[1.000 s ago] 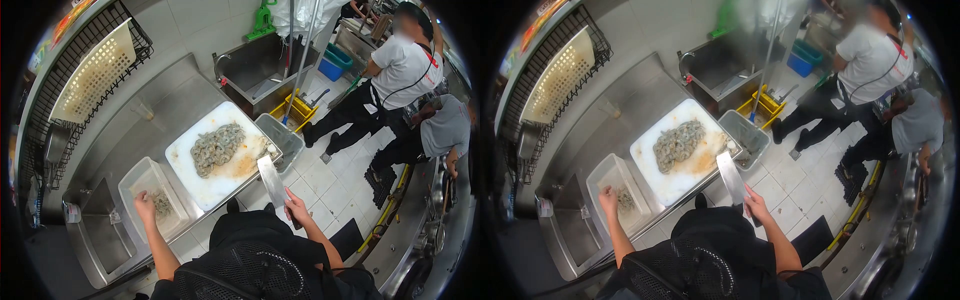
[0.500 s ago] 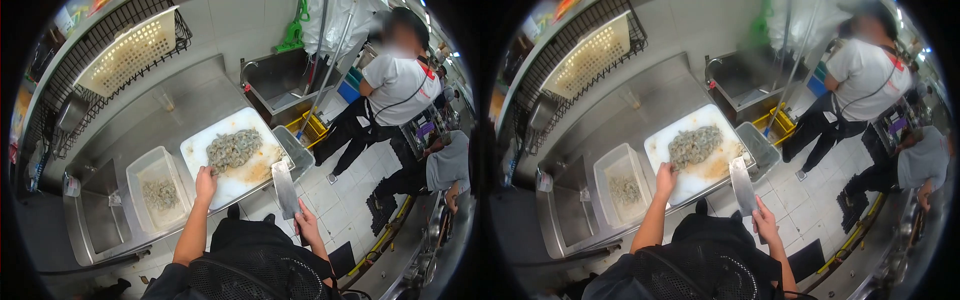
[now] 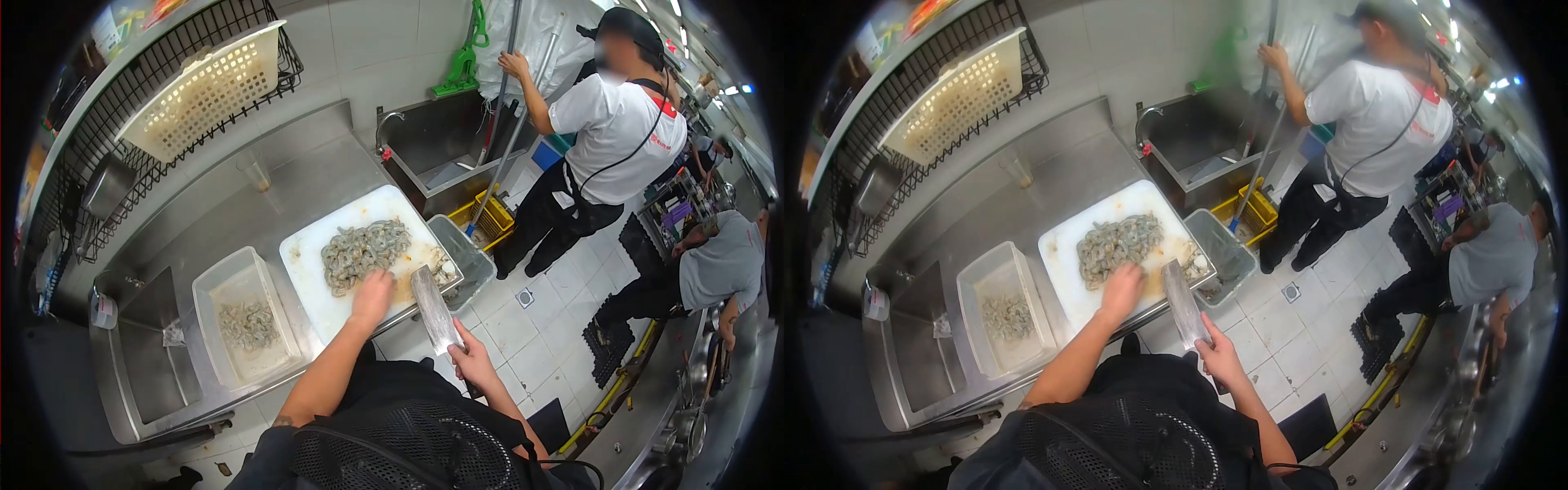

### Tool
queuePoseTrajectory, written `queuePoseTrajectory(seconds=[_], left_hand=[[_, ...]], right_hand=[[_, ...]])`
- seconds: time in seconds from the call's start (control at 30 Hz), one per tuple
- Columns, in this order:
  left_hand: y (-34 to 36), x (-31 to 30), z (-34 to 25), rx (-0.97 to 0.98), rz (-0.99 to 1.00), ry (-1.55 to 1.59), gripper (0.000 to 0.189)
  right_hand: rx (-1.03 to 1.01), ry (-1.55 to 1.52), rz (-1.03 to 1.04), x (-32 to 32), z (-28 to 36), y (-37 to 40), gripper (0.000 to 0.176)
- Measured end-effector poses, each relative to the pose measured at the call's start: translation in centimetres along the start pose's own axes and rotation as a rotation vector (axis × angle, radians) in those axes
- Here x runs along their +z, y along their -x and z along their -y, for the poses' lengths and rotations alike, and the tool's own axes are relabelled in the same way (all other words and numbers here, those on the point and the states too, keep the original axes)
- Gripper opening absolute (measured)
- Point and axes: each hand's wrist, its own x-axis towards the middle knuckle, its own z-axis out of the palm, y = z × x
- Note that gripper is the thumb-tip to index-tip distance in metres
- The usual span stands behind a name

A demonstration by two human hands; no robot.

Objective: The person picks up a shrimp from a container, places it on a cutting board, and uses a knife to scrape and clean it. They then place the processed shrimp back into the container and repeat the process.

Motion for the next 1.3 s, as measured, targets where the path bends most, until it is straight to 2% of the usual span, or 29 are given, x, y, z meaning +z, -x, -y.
queuePoseTrajectory(seconds=[0.1, 0.17, 0.3, 0.4, 0.6, 0.67, 0.8, 0.97, 1.07, 1.3], left_hand=[[0.7, 1.6, -0.5, 0.081, 0.06, 0.111, 0.02], [1.1, 1.6, 0.0, -0.016, 0.015, 0.27, 0.014], [-0.8, 2.7, 0.4, -0.053, -0.01, 0.26, 0.011], [-1.5, 2.3, -0.2, -0.019, 0.114, 0.179, 0.01], [-1.1, 1.3, -0.8, 0.048, 0.085, 0.103, 0.007], [-0.8, 1.5, -0.7, 0.046, 0.087, 0.111, 0.009], [-0.5, 2.2, -0.8, 0.07, 0.083, 0.186, 0.011], [-1.7, 3.0, -1.1, -0.017, 0.109, 0.317, 0.014], [-1.9, 2.9, -0.7, -0.099, 0.149, 0.314, 0.014], [-1.4, 2.6, 0.1, -0.048, 0.129, 0.268, 0.012]], right_hand=[[0.032, -0.01, 0.005, 0.1, -0.2, 0.2, 0.075], [0.056, -0.022, 0.001, 0.2, -0.6, 0.0, 0.075], [0.073, -0.035, -0.022, 0.9, -0.7, -0.1, 0.075], [0.033, -0.123, -0.029, 0.3, -2.0, -0.3, 0.074], [0.041, -0.059, -0.098, -3.7, -5.0, 1.5, 0.072], [0.021, 0.042, -0.148, -4.0, -4.8, 2.8, 0.072], [0.011, -0.058, -0.17, -4.0, -3.4, 3.6, 0.073], [-0.055, -0.114, -0.084, -1.5, -1.6, 1.6, 0.074], [0.033, -0.069, -0.039, -0.4, -0.8, 0.8, 0.073], [0.107, -0.045, 0.028, 0.7, -0.8, 0.1, 0.072]])
